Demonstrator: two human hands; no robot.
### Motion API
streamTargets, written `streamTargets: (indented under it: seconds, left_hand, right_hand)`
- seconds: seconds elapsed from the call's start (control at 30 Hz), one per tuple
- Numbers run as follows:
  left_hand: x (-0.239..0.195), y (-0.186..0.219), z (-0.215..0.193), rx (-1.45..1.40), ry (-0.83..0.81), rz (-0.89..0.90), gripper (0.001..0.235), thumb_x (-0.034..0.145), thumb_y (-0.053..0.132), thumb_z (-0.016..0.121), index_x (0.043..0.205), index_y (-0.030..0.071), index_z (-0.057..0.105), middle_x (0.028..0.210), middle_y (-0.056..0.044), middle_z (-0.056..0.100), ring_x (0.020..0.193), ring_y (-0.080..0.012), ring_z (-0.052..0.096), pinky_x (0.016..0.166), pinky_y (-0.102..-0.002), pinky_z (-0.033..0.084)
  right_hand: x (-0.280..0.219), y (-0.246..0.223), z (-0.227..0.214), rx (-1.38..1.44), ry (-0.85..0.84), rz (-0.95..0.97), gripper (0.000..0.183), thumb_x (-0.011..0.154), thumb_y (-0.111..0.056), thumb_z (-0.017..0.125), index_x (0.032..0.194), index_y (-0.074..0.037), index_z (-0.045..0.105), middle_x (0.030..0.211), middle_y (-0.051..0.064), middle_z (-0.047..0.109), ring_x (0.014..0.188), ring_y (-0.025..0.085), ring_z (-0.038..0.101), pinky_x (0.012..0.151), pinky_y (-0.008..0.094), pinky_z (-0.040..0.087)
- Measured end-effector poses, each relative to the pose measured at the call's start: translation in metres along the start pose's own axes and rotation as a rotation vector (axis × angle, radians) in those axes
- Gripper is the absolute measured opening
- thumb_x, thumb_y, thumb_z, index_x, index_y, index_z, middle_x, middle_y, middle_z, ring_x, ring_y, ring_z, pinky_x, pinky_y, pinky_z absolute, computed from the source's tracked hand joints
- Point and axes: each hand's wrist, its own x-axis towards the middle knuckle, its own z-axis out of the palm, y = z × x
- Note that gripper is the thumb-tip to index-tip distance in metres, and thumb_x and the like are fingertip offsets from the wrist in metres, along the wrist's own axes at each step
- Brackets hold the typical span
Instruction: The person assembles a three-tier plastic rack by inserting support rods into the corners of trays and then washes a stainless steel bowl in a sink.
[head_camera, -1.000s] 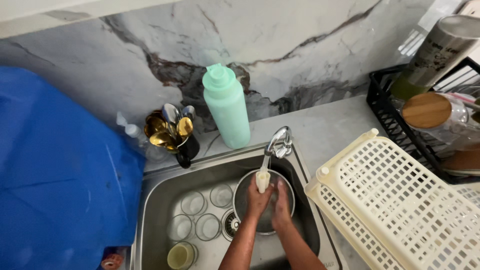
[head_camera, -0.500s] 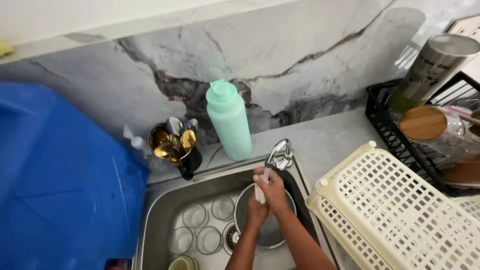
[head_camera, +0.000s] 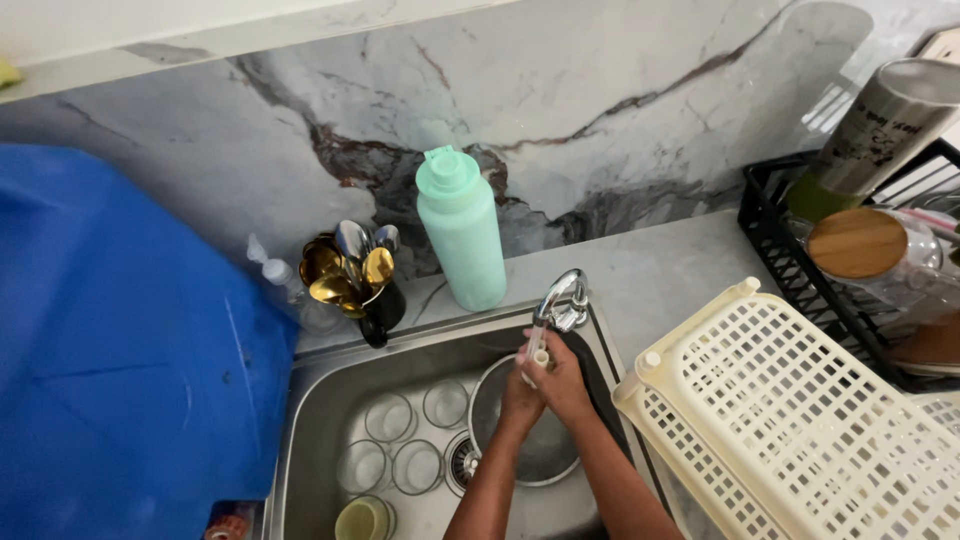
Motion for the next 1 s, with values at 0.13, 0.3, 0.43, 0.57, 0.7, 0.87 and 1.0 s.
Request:
streamTargets:
  seconds: [0.13, 0.3, 0.43, 0.57, 0.7, 0.87, 1.0]
  left_hand:
    - [0.003, -0.003, -0.001, 0.080, 0.037, -0.120, 0.045, 0.081, 0.022, 0.087, 0.122, 0.010, 0.071, 0.108, -0.013, 0.079, 0.103, -0.0268, 0.075, 0.094, -0.045, 0.056]
    - [0.008, 0.005, 0.001, 0.187, 0.073, -0.036, 0.063, 0.079, 0.026, 0.087, 0.131, 0.010, 0.055, 0.115, -0.017, 0.075, 0.113, -0.0327, 0.070, 0.100, -0.048, 0.054]
    - [0.005, -0.008, 0.004, -0.113, 0.115, -0.046, 0.077, 0.079, 0.009, 0.090, 0.133, 0.010, 0.035, 0.128, -0.019, 0.065, 0.118, -0.0299, 0.065, 0.105, -0.048, 0.050]
    - [0.007, 0.001, 0.002, 0.101, 0.094, -0.068, 0.057, 0.083, 0.022, 0.079, 0.129, 0.015, 0.047, 0.119, -0.015, 0.070, 0.110, -0.0320, 0.069, 0.093, -0.047, 0.052]
    - [-0.001, 0.011, 0.000, 0.434, 0.076, -0.255, 0.038, 0.084, 0.044, 0.065, 0.117, 0.026, 0.062, 0.106, -0.005, 0.078, 0.096, -0.0324, 0.075, 0.073, -0.045, 0.051]
    - [-0.006, 0.003, -0.004, 0.353, 0.047, -0.346, 0.076, 0.075, 0.052, 0.072, 0.147, 0.031, 0.056, 0.136, -0.001, 0.071, 0.128, -0.0180, 0.066, 0.095, -0.033, 0.051]
    - [0.001, -0.006, -0.002, 0.498, -0.039, -0.170, 0.033, 0.082, 0.037, 0.065, 0.111, 0.022, 0.070, 0.101, -0.007, 0.078, 0.093, -0.0302, 0.072, 0.077, -0.044, 0.053]
  right_hand:
    - [0.001, -0.005, 0.001, -0.008, -0.044, 0.000, 0.053, 0.086, -0.017, 0.083, 0.136, -0.014, 0.067, 0.105, 0.008, 0.078, 0.094, 0.016, 0.070, 0.083, 0.038, 0.061]
    - [0.004, -0.006, 0.000, -0.094, 0.019, 0.005, 0.058, 0.079, -0.020, 0.089, 0.131, -0.013, 0.064, 0.104, 0.011, 0.077, 0.092, 0.021, 0.072, 0.082, 0.040, 0.061]
    - [0.004, -0.008, 0.003, -0.197, 0.060, 0.050, 0.062, 0.079, -0.026, 0.090, 0.130, -0.011, 0.058, 0.101, 0.018, 0.074, 0.090, 0.029, 0.073, 0.076, 0.044, 0.060]
    - [-0.001, -0.011, 0.006, -0.272, -0.013, -0.019, 0.088, 0.063, -0.029, 0.099, 0.137, -0.017, 0.055, 0.112, 0.018, 0.077, 0.107, 0.036, 0.074, 0.092, 0.051, 0.058]
    - [-0.004, -0.010, 0.006, -0.224, 0.034, -0.081, 0.072, 0.079, -0.018, 0.081, 0.144, -0.011, 0.052, 0.128, 0.009, 0.068, 0.104, 0.017, 0.067, 0.089, 0.031, 0.053]
    - [0.001, -0.005, 0.007, -0.147, 0.191, -0.329, 0.081, 0.080, -0.014, 0.083, 0.150, -0.007, 0.044, 0.154, 0.015, 0.048, 0.145, 0.027, 0.045, 0.118, 0.039, 0.036]
    - [-0.012, -0.007, 0.015, -0.190, 0.137, -0.288, 0.045, 0.079, -0.019, 0.084, 0.119, -0.011, 0.066, 0.115, 0.006, 0.071, 0.104, 0.019, 0.068, 0.093, 0.032, 0.052]
